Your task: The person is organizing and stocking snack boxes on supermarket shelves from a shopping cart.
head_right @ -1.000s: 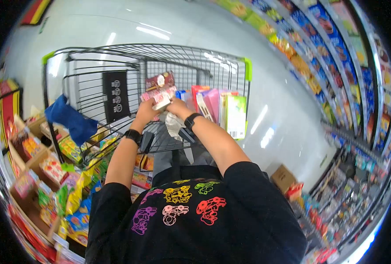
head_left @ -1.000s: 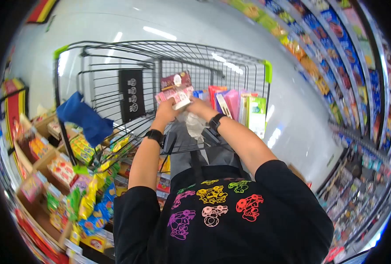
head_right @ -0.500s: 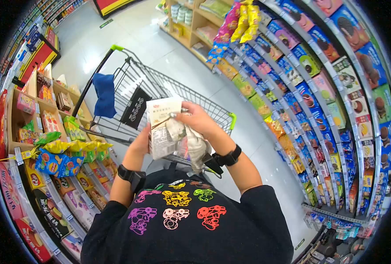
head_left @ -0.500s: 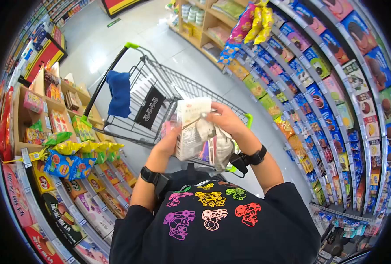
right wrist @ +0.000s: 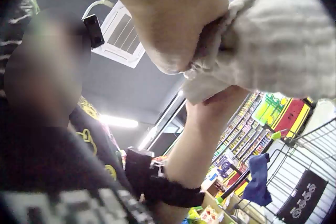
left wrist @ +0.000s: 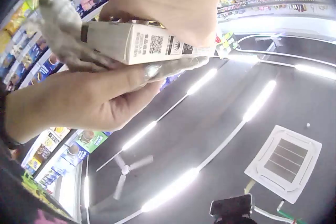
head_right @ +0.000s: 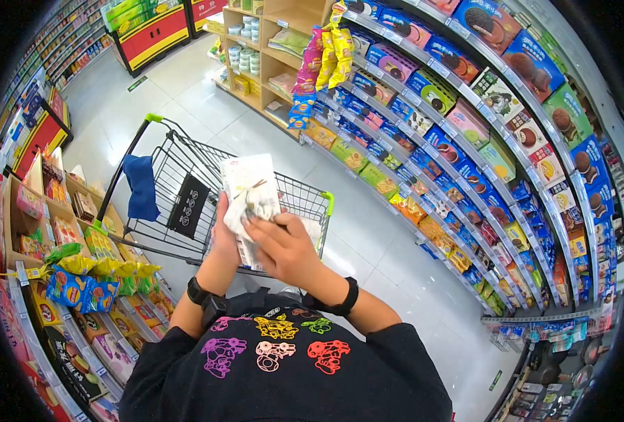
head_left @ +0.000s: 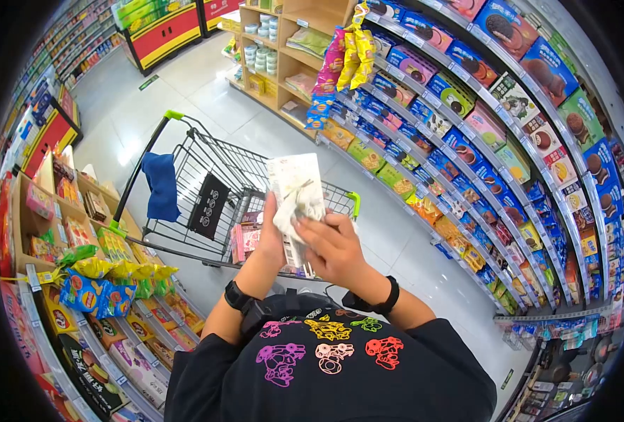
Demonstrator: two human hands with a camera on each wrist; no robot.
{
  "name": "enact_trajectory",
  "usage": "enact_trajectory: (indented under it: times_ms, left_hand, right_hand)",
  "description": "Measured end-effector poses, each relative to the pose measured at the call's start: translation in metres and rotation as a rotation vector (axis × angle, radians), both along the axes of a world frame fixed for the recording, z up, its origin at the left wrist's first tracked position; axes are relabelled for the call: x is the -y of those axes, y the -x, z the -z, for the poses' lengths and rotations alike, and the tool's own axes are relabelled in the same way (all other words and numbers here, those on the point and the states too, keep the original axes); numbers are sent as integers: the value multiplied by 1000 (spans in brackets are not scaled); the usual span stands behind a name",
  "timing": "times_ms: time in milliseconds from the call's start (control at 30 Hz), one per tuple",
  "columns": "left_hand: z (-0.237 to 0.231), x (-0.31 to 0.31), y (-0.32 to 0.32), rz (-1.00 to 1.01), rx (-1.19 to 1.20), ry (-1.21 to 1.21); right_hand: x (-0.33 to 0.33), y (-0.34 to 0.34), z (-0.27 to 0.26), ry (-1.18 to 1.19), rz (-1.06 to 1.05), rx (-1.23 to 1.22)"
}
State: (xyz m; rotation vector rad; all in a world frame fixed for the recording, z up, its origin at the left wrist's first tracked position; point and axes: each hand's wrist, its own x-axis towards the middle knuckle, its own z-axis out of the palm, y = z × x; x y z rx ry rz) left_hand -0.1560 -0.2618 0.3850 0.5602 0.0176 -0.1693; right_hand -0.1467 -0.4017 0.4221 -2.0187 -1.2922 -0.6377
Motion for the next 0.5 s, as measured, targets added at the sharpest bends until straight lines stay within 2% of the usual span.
enact_trajectory:
  times_ms: [100, 200, 267, 333, 367, 467, 500]
  left_hand:
    - [1, -7, -5, 77, 136, 167]
    - [-8, 7, 7, -90, -24, -298]
    - [-12, 4, 6, -44, -5, -382]
    - [-16, -1, 2, -52, 51, -443]
    - [-14, -4, -1, -89, 38, -414]
    - [-27, -25, -4, 16, -167, -134]
    - [-12, -34, -9, 38, -129, -34]
  right_hand:
    - [1, 4, 0, 5, 15, 35]
    - [-7, -6, -9, 0, 92, 64]
    - [-17, -10, -21, -14, 170, 43]
    - [-26, -12, -27, 83, 205, 75]
    - [-29, -13, -26, 134, 199, 90]
    - [-41, -10, -18, 205, 101, 79]
    - [-45, -7, -13, 215, 54, 67]
